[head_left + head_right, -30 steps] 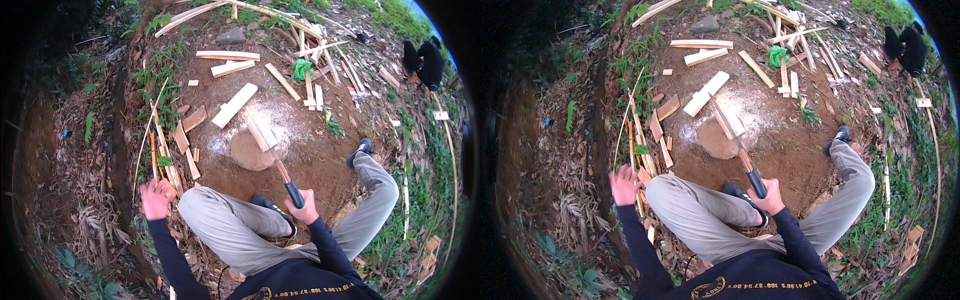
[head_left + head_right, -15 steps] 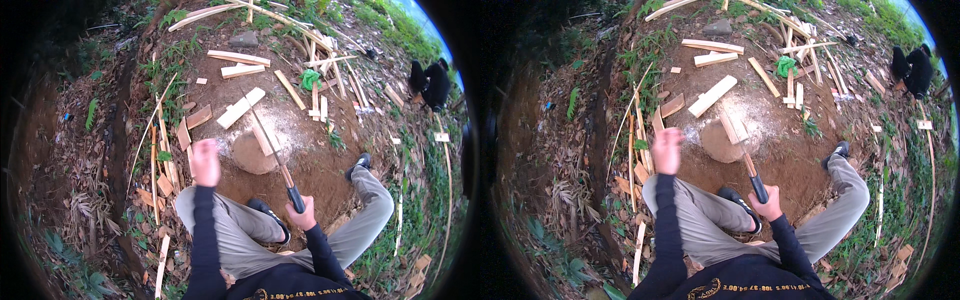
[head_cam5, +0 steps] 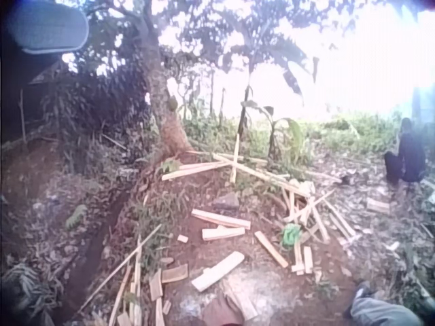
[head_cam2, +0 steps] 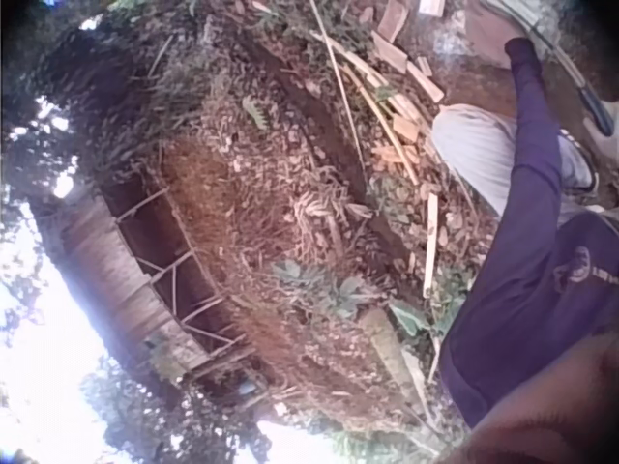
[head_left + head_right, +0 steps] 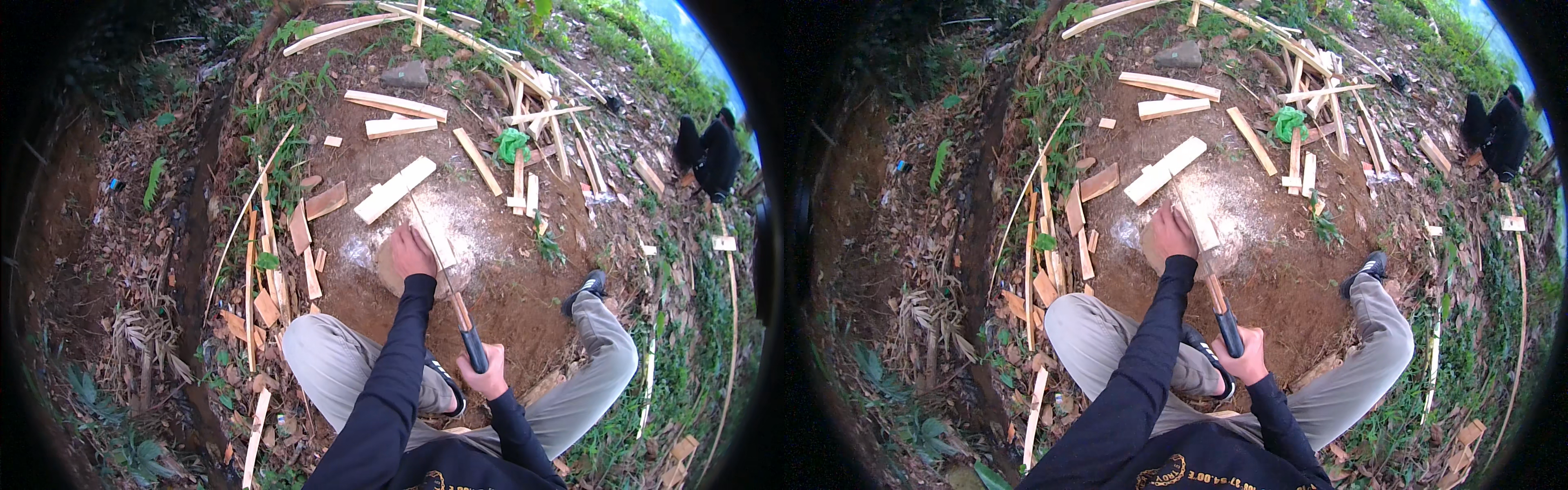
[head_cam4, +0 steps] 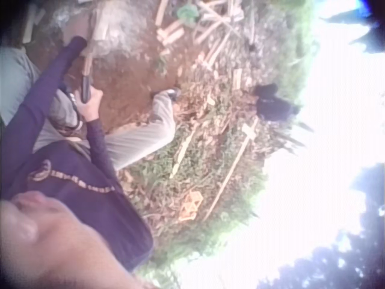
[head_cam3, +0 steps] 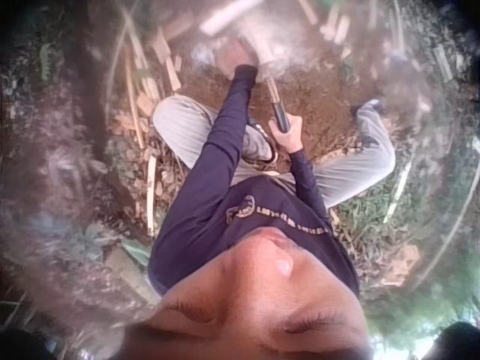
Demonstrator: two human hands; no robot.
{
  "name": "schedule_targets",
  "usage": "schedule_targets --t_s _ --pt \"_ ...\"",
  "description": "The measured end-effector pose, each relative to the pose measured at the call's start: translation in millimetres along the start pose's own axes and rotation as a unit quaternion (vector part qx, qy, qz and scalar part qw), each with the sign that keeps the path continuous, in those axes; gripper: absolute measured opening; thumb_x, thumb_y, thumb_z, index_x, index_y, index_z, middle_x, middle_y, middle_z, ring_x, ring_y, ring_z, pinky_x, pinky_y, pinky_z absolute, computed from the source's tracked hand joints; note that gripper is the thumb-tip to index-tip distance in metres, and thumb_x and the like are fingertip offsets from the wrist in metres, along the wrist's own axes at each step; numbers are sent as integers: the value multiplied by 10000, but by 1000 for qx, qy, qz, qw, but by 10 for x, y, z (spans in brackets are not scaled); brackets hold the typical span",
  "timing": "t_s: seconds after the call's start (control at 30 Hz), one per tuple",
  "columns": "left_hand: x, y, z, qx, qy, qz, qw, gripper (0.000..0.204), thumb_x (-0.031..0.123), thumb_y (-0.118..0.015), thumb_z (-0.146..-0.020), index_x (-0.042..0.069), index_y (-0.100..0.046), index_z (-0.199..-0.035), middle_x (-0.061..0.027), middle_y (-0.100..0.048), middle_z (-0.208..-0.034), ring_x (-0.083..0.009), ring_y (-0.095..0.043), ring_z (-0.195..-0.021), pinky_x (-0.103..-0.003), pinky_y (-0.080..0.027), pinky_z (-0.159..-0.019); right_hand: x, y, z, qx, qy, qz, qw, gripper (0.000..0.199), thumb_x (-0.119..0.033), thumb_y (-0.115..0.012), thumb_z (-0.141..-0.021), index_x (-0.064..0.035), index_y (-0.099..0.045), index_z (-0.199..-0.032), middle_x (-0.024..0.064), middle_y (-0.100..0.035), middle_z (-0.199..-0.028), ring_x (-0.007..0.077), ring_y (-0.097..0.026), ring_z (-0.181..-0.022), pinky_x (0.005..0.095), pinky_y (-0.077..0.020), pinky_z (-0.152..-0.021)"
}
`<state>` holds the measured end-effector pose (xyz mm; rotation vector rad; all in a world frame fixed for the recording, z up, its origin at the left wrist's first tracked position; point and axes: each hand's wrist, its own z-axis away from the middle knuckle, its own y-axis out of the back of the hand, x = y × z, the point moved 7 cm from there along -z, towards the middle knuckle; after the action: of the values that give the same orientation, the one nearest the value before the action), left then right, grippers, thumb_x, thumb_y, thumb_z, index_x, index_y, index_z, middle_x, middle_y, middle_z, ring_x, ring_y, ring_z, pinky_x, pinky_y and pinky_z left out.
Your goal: The person is sitting on the ground in a forested area, using a machete to split small pieces of wood on a large rock. The person repeatedly positions a piece of wood on the rock and strikes it with the machete to split it into smaller pieces.
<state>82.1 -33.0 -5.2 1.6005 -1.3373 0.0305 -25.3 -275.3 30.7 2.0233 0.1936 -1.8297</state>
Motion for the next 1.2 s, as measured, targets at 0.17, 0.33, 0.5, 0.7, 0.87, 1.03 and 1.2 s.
schedule_targets --t_s 0.17,0.33,0.5,0.7,0.87,1.03,1.2 --pt "-135 -63 42 20 -5 20 1000 255 155 -488 -970 108 -624 -1181 -97 -653 -1101 -310 -559 -1060 -434 -404 -919 -25 25 -41 0 -32 -5 999 164 -53 -685 -683 -28 -552 -591 92 -504 -491 171 -553 -424 303 -421 -468" --pt "-125 -113 107 -21 28 -13 999 257 159 -487 -967 138 -633 -1178 -50 -662 -1124 -294 -546 -1082 -443 -367 -945 -1 31 58 10 -3 4 1000 257 -72 -689 -702 -46 -477 -558 45 -424 -474 123 -457 -402 298 -370 -443" --pt "-163 -118 13 -38 19 5 999 241 171 -498 -967 147 -638 -1161 -43 -662 -1112 -280 -544 -1060 -443 -355 -946 -17 -38 -100 -6 8 37 999 245 -49 -686 -689 -55 -480 -558 49 -422 -484 126 -460 -413 298 -373 -446" --pt "-164 -92 28 -47 30 -8 998 248 185 -494 -963 162 -624 -1172 -43 -661 -1124 -279 -542 -1028 -458 -347 -927 -133 56 100 -3 -3 28 1000 226 -44 -675 -682 -59 -488 -556 40 -422 -476 123 -472 -405 295 -383 -443" --pt "-137 -77 4 -37 1 -17 999 260 177 -495 -950 183 -612 -1182 -35 -665 -1119 -281 -535 -1002 -448 -340 -888 -81 -108 -257 4 -17 20 1000 265 -68 -703 -704 -59 -484 -556 47 -422 -478 141 -445 -397 301 -365 -438" --pt "-175 -104 -12 -43 3 -30 999 260 179 -504 -946 181 -606 -1186 -36 -669 -1101 -283 -538 -990 -461 -338 -875 -42 -8 160 -9 -17 35 999 278 -63 -705 -678 -57 -464 -538 42 -436 -479 131 -467 -407 306 -392 -447" --pt "-120 -104 -9 -85 19 -36 996 262 234 -454 -986 169 -599 -1194 -40 -667 -1086 -267 -524 -1024 -455 -326 -877 -23 -112 -220 -5 -21 32 999 287 -42 -703 -695 -56 -457 -549 27 -414 -478 110 -437 -420 291 -359 -443"
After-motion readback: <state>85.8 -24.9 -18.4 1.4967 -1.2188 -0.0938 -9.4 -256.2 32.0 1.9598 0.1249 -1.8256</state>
